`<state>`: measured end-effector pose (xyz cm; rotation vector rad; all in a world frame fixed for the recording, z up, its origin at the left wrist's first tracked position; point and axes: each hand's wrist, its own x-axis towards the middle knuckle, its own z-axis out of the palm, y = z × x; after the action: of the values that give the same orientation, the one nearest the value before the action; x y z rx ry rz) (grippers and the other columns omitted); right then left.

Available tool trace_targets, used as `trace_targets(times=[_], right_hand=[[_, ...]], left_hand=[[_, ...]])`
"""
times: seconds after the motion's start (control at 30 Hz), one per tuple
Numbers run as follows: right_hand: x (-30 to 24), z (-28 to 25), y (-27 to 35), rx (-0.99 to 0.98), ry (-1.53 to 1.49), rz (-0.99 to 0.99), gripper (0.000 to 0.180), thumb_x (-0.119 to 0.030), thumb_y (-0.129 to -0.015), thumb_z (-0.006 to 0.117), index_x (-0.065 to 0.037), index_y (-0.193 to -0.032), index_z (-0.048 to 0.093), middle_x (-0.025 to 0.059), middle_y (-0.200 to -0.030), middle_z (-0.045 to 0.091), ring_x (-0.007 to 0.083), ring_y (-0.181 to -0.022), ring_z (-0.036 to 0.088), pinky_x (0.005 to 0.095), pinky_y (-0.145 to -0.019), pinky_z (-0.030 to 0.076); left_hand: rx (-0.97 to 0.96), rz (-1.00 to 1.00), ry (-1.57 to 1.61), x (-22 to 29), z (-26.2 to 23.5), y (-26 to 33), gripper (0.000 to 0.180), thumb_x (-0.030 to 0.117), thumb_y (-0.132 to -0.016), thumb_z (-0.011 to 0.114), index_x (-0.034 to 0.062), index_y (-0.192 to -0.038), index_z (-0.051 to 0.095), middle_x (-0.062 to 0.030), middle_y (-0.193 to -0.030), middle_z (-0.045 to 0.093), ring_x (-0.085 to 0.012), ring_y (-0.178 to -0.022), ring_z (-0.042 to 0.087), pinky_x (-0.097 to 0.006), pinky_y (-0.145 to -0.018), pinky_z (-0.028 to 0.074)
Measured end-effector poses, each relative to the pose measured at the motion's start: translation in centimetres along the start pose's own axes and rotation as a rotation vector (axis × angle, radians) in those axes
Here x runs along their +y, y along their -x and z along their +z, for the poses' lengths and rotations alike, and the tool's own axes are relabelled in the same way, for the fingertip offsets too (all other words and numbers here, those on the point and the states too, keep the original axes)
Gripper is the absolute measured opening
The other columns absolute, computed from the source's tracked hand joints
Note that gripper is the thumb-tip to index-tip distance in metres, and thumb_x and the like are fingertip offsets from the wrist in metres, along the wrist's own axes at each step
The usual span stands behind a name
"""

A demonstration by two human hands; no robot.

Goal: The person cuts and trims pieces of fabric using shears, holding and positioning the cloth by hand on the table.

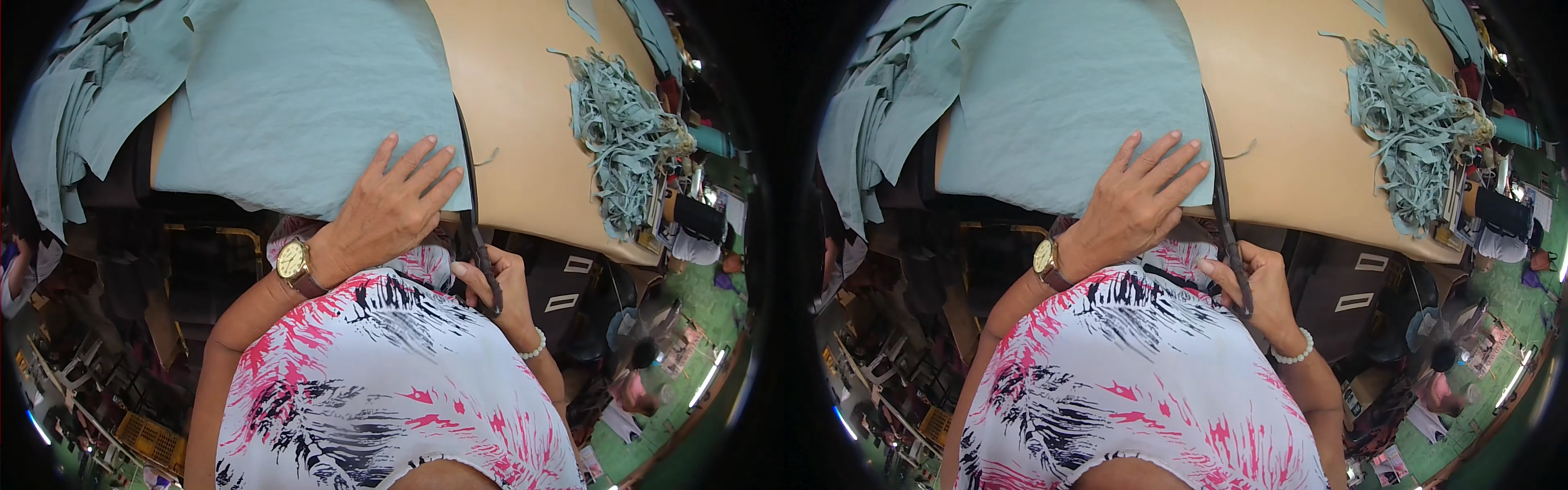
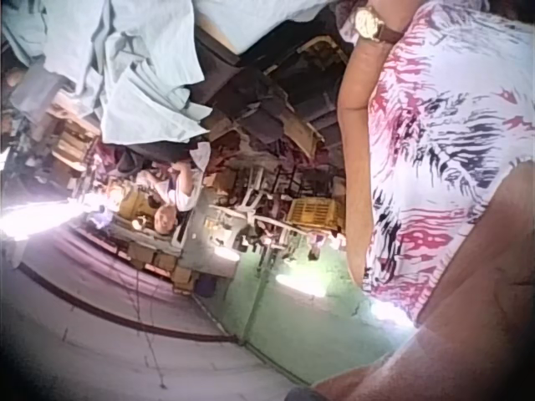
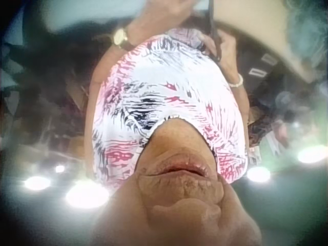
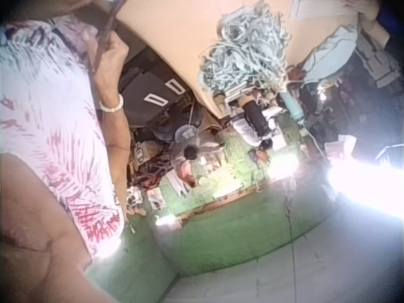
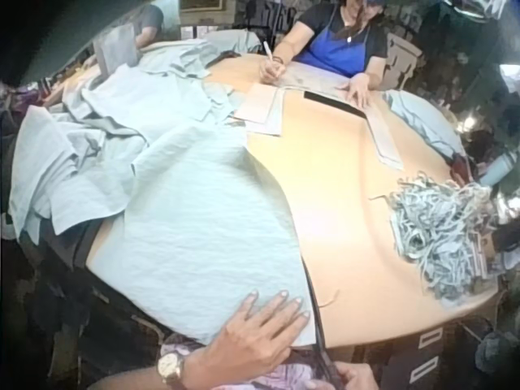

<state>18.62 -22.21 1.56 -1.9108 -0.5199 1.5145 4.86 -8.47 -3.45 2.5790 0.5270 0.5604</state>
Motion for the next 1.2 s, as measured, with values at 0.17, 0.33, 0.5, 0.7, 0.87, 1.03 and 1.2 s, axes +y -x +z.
trace_targets(times=[0.17,0.33,0.5,0.7,0.87,1.03,1.2], right_hand=[[0.6,-0.3,-0.3,-0.049,-0.098,-0.092,0.027,-0.021,-0.073,0.071,-0.002,-0.07,0.053,-0.0016,-0.057,0.049,0.0042,-0.046,0.047,0.0182,-0.041,0.037],[-0.3,0.1,-1.4,-0.034,-0.064,-0.132,0.028,-0.023,-0.074,0.071,-0.001,-0.074,0.055,-0.0014,-0.058,0.05,0.0042,-0.046,0.047,0.018,-0.041,0.037],[-0.3,0.1,-1.9,-0.012,-0.043,-0.127,0.03,-0.026,-0.074,0.071,0.001,-0.077,0.058,-0.0026,-0.054,0.049,0.0036,-0.043,0.045,0.0172,-0.039,0.034],[-0.2,0.3,-1.7,0.015,-0.041,-0.146,0.03,-0.026,-0.076,0.07,0.002,-0.081,0.059,-0.0028,-0.053,0.05,0.0033,-0.041,0.045,0.0173,-0.038,0.033],[-0.2,0.3,-1.4,0.016,-0.035,-0.126,0.028,-0.023,-0.077,0.07,0.002,-0.082,0.06,-0.0026,-0.053,0.05,0.003,-0.041,0.044,0.0176,-0.038,0.034],[-0.3,0.1,-1.1,0.034,0.036,-0.073,0.026,-0.022,-0.077,0.07,0.002,-0.081,0.06,-0.0023,-0.054,0.051,0.0029,-0.041,0.044,0.0176,-0.038,0.035],[0.2,-0.2,-1.1,-0.008,-0.046,-0.107,0.027,-0.023,-0.075,0.071,0.002,-0.08,0.06,-0.0016,-0.054,0.05,0.0039,-0.043,0.046,0.0185,-0.039,0.036]], left_hand=[[-0.007,0.024,0.028,0.2,-0.4,0.0,0.047,0.009,-0.067,0.059,0.0048,-0.113,0.053,-0.0125,-0.123,0.048,-0.0284,-0.118,0.042,-0.052,-0.096,0.031],[-0.011,0.045,0.027,0.3,-0.7,0.4,0.046,0.01,-0.066,0.059,0.0045,-0.111,0.053,-0.0129,-0.121,0.049,-0.0286,-0.116,0.044,-0.052,-0.095,0.033],[-0.013,0.06,0.055,0.6,-1.0,0.9,0.045,0.011,-0.065,0.06,0.0045,-0.109,0.054,-0.012,-0.12,0.051,-0.0283,-0.116,0.044,-0.052,-0.095,0.033],[-0.001,0.06,0.073,0.5,-1.0,1.0,0.044,0.011,-0.065,0.06,0.0045,-0.109,0.055,-0.0106,-0.12,0.051,-0.0278,-0.117,0.044,-0.052,-0.096,0.033],[-0.006,0.059,0.084,0.5,-1.0,1.1,0.046,0.011,-0.065,0.06,0.0046,-0.11,0.055,-0.0106,-0.12,0.051,-0.0271,-0.118,0.043,-0.051,-0.097,0.032],[-0.02,0.056,0.102,0.5,-1.3,1.0,0.048,0.01,-0.064,0.061,0.0045,-0.111,0.054,-0.0109,-0.121,0.051,-0.0271,-0.118,0.043,-0.051,-0.097,0.031],[0.002,0.056,0.153,0.3,-1.5,1.2,0.048,0.01,-0.064,0.061,0.0041,-0.111,0.053,-0.0117,-0.122,0.05,-0.0281,-0.118,0.043,-0.051,-0.097,0.031]])
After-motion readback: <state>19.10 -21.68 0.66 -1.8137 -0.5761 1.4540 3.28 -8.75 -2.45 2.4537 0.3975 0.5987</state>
